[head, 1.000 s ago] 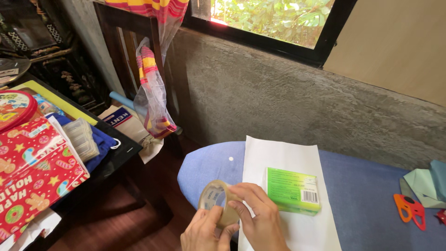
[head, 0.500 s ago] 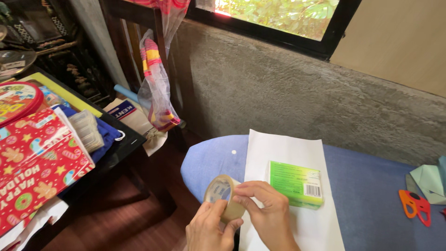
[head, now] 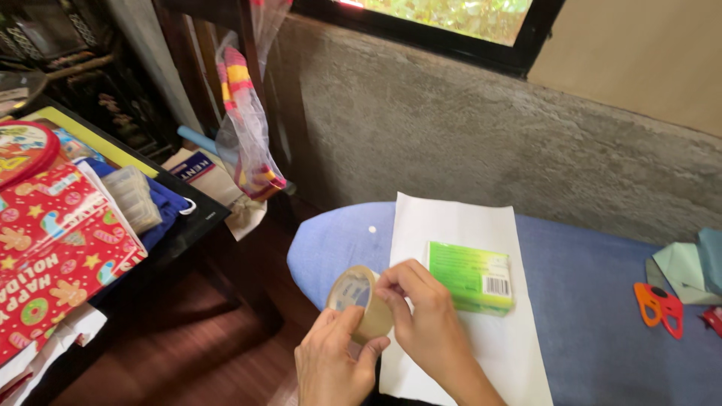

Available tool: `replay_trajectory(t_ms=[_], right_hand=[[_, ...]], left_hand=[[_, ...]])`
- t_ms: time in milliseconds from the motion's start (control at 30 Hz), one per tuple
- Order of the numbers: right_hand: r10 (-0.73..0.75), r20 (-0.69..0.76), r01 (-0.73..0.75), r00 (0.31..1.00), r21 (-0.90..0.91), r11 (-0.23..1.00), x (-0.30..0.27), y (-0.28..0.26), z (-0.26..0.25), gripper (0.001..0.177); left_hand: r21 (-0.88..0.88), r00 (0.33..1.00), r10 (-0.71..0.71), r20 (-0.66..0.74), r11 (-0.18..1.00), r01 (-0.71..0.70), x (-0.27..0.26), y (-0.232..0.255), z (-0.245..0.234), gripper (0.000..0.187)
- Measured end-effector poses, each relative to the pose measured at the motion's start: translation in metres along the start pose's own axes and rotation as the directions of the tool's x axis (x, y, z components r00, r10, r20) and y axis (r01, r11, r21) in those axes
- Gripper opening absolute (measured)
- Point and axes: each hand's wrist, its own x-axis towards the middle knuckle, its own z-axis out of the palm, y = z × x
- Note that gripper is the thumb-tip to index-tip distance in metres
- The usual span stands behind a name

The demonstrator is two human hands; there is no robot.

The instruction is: The person wraps a green rectangular box in red holiday wrapping paper on an ironing board. They unroll and fold the paper, place the box on it, cut tape with scissors, fold the paper around the box, and press and fold the paper edges at the ends of the box.

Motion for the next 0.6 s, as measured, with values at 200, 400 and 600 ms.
replay_trajectory(t_ms=[200, 400, 600], right_hand=[[-0.080, 0.056, 0.088, 0.995, -0.161, 0.983, 0.002, -0.001, -0.002, 0.010], [-0.054, 0.051, 0.061, 0.997, -0.140, 0.988, 0.000, 0.003, -0.017, 0.010], [0.070, 0.186, -0.045, 0.980, -0.135, 0.990, -0.005, 0.010, -0.048, 0.006]], left_hand=[[-0.041, 0.999, 0.044, -0.029, 0.998, -0.045, -0.001, 0.001, 0.002, 0.046], [-0.187, 0.984, 0.176, 0.000, 0.967, -0.173, 0.005, 0.005, -0.002, 0.035], [-0.317, 0.980, 0.168, 0.103, 0.940, -0.128, -0.004, 0.015, 0.000, 0.035]])
